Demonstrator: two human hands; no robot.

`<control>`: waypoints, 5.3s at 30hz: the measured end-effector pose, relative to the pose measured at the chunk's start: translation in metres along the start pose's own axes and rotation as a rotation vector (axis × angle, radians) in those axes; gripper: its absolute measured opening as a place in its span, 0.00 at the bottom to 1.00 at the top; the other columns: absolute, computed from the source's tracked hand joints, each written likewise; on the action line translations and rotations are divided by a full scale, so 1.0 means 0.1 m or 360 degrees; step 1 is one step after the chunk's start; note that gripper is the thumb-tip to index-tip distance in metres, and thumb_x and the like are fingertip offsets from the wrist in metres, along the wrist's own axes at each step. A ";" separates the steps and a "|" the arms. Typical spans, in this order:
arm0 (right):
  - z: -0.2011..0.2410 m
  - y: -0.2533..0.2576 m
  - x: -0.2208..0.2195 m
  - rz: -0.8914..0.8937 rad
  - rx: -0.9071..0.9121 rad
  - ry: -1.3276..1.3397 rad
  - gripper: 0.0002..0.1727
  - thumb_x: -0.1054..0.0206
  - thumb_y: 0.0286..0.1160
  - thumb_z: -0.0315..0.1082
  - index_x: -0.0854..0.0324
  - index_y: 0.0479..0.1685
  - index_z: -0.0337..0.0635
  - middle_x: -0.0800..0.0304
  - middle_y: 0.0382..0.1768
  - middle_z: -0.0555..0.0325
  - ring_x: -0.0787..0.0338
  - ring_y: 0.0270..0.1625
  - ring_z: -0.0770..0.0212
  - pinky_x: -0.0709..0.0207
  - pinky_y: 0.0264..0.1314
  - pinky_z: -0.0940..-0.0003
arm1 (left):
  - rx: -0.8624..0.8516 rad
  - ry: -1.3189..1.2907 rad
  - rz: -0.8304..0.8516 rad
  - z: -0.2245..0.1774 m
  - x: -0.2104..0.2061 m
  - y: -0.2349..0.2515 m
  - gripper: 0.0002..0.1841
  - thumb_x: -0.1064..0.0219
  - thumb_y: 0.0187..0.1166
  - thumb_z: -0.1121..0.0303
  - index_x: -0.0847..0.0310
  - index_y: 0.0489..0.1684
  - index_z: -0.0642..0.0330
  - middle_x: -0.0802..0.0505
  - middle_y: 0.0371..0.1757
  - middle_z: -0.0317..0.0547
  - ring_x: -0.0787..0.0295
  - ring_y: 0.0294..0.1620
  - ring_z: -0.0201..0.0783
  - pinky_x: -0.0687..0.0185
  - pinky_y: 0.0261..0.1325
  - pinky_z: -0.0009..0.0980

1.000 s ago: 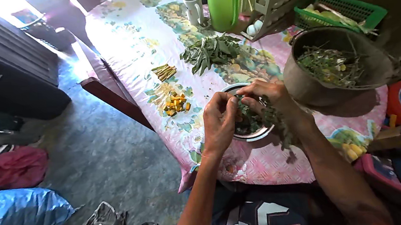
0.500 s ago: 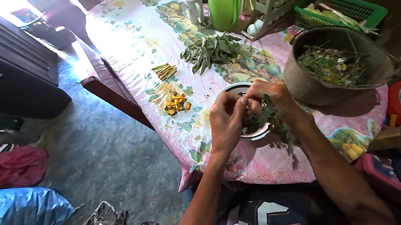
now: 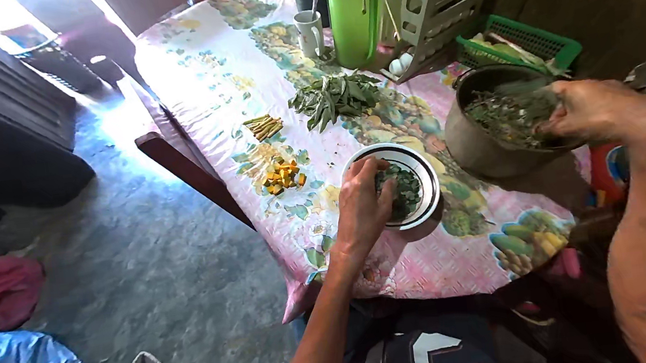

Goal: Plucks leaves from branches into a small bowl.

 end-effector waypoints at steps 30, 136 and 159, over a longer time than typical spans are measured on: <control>1.82 -0.90 -0.51 -0.0733 0.1763 0.0807 0.07 0.30 0.68 0.22 0.15 0.44 0.32 0.09 0.46 0.51 0.08 0.50 0.63 0.11 0.57 0.67 | 0.0161 -0.1882 -0.0168 -0.26 -0.01 -0.20 0.15 0.29 0.79 0.72 0.16 0.63 0.61 0.09 0.42 0.48 0.13 0.35 0.36 0.10 0.46 0.35; 1.75 -0.91 -0.67 -0.0291 0.1722 0.0869 0.21 0.22 0.66 0.37 0.13 0.58 0.38 0.10 0.50 0.58 0.12 0.46 0.69 0.14 0.47 0.73 | 0.0395 -0.2094 0.0141 -0.14 -0.04 -0.10 0.06 0.29 0.77 0.75 0.18 0.44 0.53 0.11 0.40 0.43 0.12 0.37 0.33 0.12 0.44 0.29; 1.72 -0.92 -0.71 -0.0915 0.1468 0.0418 0.09 0.41 0.78 0.34 0.21 0.34 0.37 0.17 0.33 0.51 0.16 0.31 0.60 0.21 0.29 0.69 | 0.0218 -0.1703 0.0087 -0.21 -0.01 -0.11 0.06 0.31 0.77 0.78 0.15 0.47 0.62 0.10 0.39 0.48 0.12 0.34 0.36 0.10 0.42 0.33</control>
Point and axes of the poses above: each hand's wrist, its own y-axis towards the middle knuckle, its own x-axis out of the back of the hand, z = x × y, the point moved 7 cm from there along y, towards the middle knuckle
